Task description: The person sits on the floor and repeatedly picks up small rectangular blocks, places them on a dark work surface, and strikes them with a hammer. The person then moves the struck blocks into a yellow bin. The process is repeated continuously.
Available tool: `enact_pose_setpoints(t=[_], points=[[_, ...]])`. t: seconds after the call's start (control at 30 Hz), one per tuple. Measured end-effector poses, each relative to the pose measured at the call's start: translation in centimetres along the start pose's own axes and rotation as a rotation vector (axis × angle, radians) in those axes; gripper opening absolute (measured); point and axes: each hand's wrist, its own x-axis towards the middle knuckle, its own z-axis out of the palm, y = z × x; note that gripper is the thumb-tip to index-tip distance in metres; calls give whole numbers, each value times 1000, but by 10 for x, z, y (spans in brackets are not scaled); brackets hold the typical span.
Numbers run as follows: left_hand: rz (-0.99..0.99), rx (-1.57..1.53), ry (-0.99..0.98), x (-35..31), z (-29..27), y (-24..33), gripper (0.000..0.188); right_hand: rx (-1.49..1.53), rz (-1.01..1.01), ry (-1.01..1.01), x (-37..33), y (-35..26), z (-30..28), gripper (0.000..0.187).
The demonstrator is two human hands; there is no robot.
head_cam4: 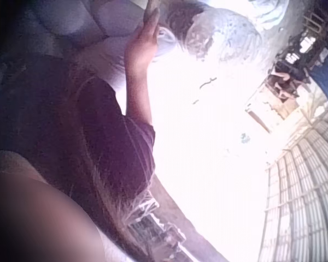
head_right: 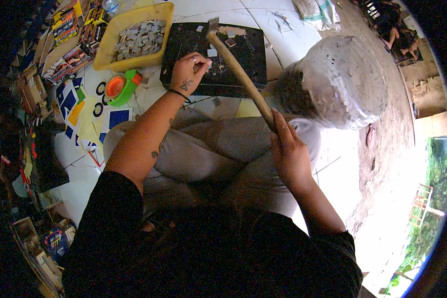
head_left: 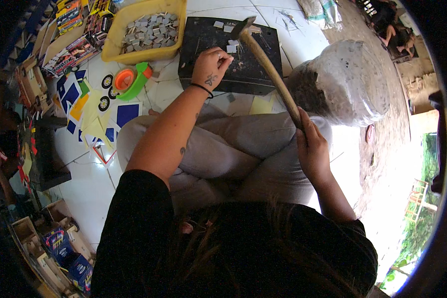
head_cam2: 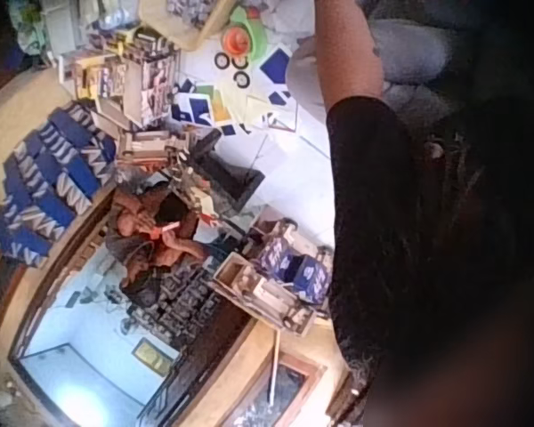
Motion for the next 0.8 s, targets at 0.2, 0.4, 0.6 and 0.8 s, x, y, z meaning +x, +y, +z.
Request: enact_pose_setpoints(t=[0.2,0.4,0.6,0.8], points=[[-40,-14,-9,2,2,-1,16,6,37,-45,2,4,1,50],[-52,9,-35,0,0,0,16,-5,31,-106,5,14,6,46],[-44,-62,39,4,-2,-1,13,21,-132,134,73,46,11,43],[13,481,206,34,-62,-34,7,-297,154,52,152,70,46,41]])
